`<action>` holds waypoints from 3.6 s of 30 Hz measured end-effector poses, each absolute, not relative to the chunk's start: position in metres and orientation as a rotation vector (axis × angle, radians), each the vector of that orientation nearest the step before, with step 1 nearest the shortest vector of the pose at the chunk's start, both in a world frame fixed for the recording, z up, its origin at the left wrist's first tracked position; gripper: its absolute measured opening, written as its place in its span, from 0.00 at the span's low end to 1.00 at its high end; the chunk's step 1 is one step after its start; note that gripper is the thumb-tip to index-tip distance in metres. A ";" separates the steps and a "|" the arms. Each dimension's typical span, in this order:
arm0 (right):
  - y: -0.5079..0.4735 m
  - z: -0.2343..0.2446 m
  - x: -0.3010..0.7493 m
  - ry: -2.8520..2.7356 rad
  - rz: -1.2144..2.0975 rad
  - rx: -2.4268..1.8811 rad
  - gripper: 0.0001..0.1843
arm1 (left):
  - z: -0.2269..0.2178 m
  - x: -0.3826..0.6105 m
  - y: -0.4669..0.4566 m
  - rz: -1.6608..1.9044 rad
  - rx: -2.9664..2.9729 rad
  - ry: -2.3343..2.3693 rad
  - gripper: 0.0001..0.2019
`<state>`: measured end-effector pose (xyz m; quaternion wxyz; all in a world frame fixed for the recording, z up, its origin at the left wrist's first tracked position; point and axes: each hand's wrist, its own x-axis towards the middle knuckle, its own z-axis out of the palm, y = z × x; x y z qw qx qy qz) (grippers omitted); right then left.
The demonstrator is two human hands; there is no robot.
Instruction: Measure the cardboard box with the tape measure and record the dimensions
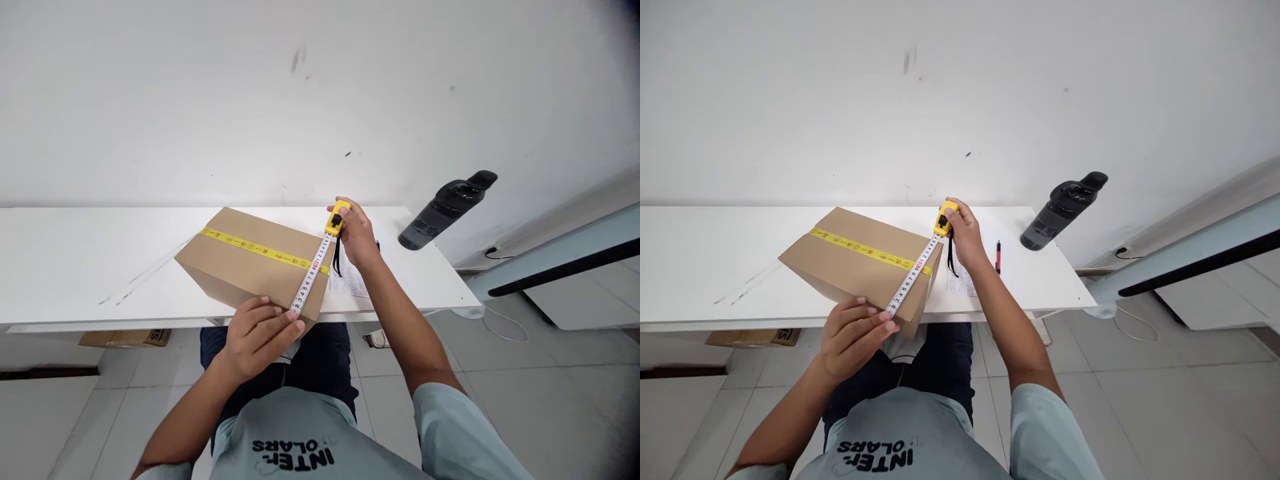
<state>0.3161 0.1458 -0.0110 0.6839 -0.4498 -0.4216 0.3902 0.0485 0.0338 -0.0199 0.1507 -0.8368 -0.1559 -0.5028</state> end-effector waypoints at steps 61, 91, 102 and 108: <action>0.132 -0.016 0.311 -1.026 0.852 -1.027 0.24 | -0.013 0.045 0.041 -1.360 -2.761 -0.577 0.20; 0.120 -0.010 0.318 -0.966 0.844 -1.006 0.33 | -0.012 0.046 0.034 -1.385 -2.522 -0.544 0.10; -0.030 -0.032 0.302 -1.196 0.953 -0.796 0.27 | 0.004 0.052 0.021 -1.449 -2.404 -0.252 0.05; -0.060 -0.073 0.256 -0.737 1.335 -0.615 0.25 | -0.015 0.076 0.018 -1.370 -2.483 -0.132 0.06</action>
